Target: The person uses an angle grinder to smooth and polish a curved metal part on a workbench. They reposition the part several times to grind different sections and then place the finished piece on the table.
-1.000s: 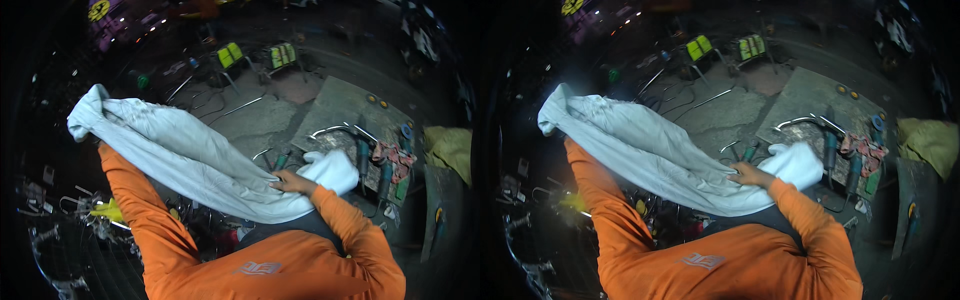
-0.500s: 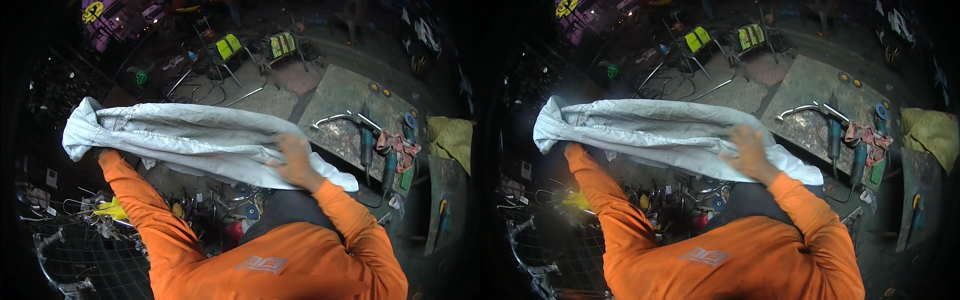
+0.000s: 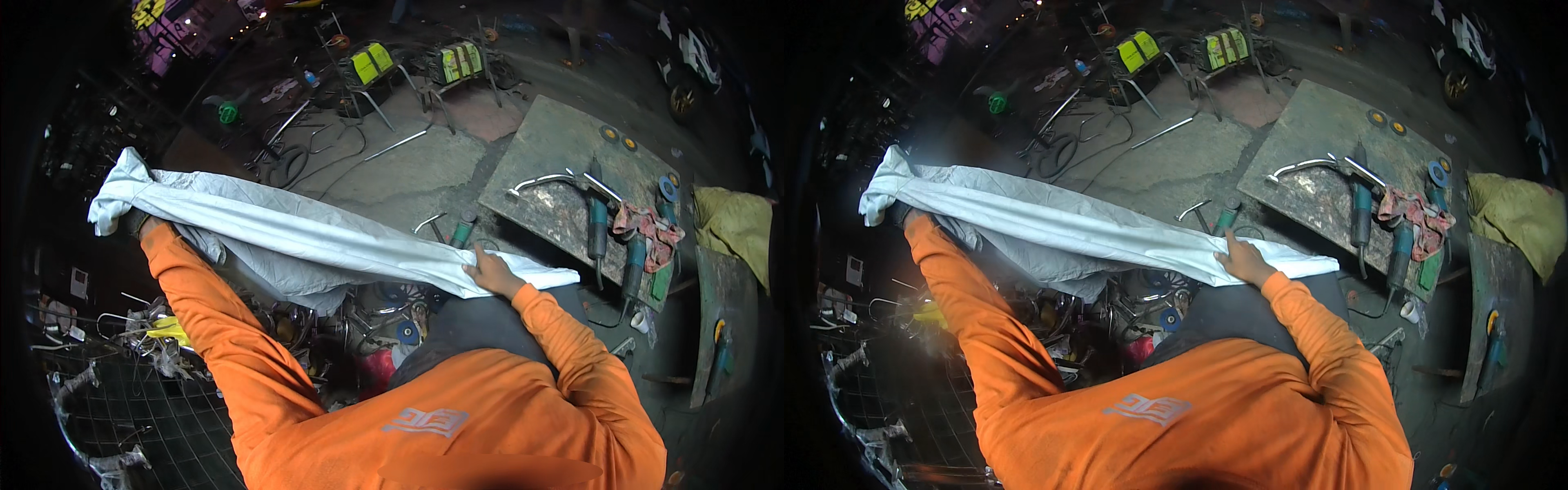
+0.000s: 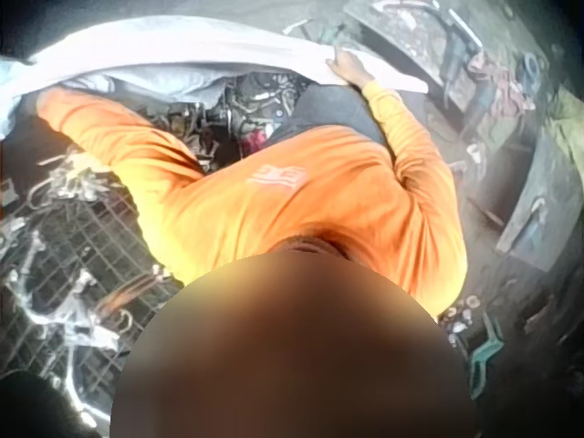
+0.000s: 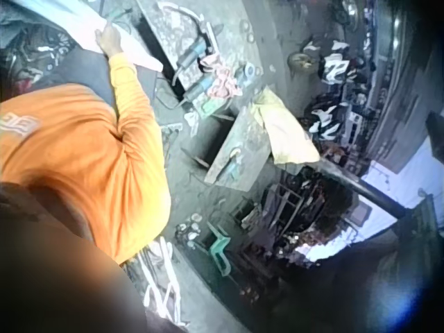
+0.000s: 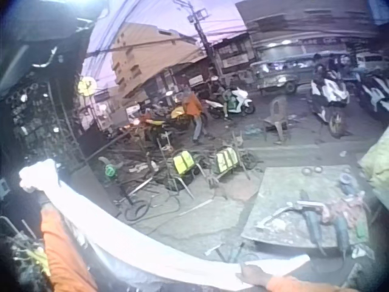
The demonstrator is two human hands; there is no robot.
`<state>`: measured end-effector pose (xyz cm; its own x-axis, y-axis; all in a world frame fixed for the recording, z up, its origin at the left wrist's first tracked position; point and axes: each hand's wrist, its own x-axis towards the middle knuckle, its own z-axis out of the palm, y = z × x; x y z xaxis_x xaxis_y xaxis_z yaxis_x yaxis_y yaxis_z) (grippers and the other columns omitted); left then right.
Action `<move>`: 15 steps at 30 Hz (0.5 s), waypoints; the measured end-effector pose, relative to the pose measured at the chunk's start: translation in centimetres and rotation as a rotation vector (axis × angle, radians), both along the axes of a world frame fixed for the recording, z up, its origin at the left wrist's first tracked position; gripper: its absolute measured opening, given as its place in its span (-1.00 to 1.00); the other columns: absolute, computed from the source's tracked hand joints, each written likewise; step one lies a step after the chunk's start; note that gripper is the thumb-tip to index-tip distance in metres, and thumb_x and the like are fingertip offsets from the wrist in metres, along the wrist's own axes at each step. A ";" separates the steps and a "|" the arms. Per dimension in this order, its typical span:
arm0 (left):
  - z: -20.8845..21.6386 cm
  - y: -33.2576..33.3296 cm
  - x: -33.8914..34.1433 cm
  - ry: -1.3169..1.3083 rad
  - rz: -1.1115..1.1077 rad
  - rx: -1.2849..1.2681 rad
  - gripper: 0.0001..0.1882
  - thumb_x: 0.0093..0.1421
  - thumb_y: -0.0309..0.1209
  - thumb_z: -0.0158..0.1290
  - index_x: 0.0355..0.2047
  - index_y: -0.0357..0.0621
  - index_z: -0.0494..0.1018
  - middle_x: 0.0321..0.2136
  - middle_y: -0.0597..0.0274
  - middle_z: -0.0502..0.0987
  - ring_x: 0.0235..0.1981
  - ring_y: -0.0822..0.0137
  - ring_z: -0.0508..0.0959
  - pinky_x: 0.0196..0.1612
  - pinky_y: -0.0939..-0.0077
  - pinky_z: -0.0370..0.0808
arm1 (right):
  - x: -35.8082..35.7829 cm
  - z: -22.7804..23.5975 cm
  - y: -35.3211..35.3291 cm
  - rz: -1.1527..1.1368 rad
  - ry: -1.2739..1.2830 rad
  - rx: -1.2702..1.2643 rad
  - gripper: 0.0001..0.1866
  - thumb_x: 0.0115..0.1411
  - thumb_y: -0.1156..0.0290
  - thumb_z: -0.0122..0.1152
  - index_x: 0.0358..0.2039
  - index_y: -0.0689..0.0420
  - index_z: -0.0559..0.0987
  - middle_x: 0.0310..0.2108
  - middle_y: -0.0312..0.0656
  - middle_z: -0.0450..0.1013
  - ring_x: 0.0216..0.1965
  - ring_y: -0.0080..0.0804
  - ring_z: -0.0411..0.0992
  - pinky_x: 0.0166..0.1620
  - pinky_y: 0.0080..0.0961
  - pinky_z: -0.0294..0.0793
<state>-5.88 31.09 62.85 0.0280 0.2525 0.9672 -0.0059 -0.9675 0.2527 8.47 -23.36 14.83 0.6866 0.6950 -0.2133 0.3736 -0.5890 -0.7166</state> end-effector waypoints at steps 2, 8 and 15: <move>-0.2 0.2 0.0 -0.002 -0.012 -0.004 -0.76 0.36 -0.34 -0.01 -0.07 -0.19 0.52 -0.17 0.24 0.57 -0.15 0.30 0.59 -0.03 0.37 0.55 | 0.6 0.2 0.5 -0.031 0.019 0.042 -0.38 0.33 0.16 0.17 0.31 0.18 0.31 -0.19 0.37 0.53 -0.06 0.25 0.53 0.04 0.07 0.44; 0.7 0.7 -2.2 -0.050 -0.022 0.027 -0.76 0.36 -0.34 -0.01 -0.08 -0.19 0.52 -0.17 0.26 0.57 -0.14 0.32 0.58 -0.02 0.37 0.54 | 2.2 3.2 -1.9 -0.054 -0.068 0.343 -0.67 0.30 0.24 0.26 -0.28 0.32 0.54 -0.43 0.17 0.52 -0.31 -0.10 0.60 -0.21 -0.16 0.50; -1.6 4.2 -3.1 0.045 -0.149 0.002 -0.76 0.37 -0.34 -0.02 -0.08 -0.19 0.52 -0.17 0.27 0.56 -0.14 0.34 0.58 -0.01 0.37 0.53 | 6.4 11.4 -14.1 -0.511 -0.653 0.323 -0.67 0.01 0.39 0.46 -0.25 0.24 0.57 -0.34 0.02 0.49 -0.32 0.00 0.50 -0.23 -0.20 0.49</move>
